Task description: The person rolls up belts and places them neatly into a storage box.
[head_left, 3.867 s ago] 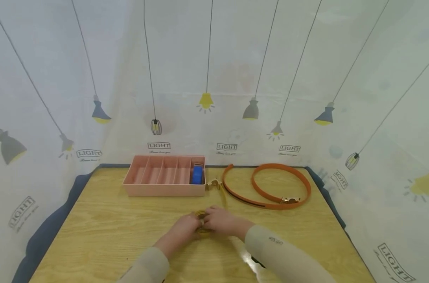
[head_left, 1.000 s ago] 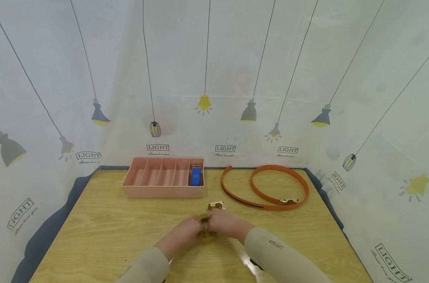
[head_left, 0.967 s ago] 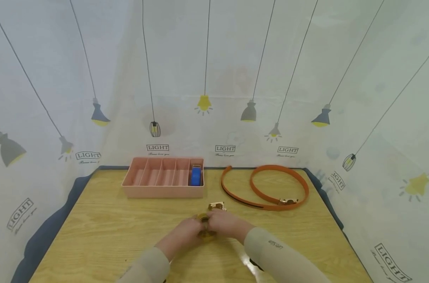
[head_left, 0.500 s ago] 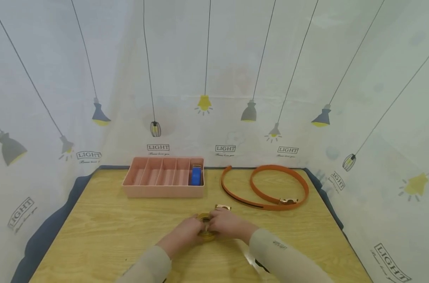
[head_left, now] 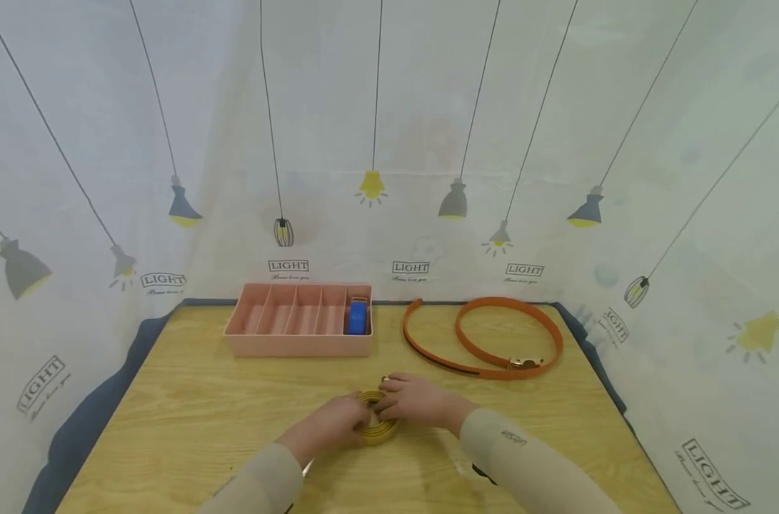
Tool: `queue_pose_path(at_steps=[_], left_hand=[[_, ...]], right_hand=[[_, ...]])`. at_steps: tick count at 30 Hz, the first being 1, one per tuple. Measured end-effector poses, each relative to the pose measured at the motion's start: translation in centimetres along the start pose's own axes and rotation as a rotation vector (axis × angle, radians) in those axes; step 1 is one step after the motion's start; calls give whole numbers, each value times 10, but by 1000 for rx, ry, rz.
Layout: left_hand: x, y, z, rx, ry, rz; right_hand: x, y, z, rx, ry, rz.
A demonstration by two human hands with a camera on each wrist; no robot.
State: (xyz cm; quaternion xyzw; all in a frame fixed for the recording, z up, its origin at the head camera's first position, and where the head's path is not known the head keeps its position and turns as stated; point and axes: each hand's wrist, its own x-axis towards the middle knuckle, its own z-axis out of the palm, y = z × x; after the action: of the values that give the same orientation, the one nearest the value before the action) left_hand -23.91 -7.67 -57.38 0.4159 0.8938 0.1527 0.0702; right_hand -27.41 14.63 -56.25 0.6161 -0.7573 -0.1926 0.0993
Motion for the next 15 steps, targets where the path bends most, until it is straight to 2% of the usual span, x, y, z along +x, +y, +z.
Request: queue_pose_path(at_steps=[4,10,15], left_hand=[[1,0,-1,33,-12,44],[0,-2,-3,65,-37,38],[-2,-1,-9,133,-19,16]], right_hand=[[3,1,-1,-17,54,-18],[11,2,-1,-54,127,-40],[19,3,-4,-49,145,-22]])
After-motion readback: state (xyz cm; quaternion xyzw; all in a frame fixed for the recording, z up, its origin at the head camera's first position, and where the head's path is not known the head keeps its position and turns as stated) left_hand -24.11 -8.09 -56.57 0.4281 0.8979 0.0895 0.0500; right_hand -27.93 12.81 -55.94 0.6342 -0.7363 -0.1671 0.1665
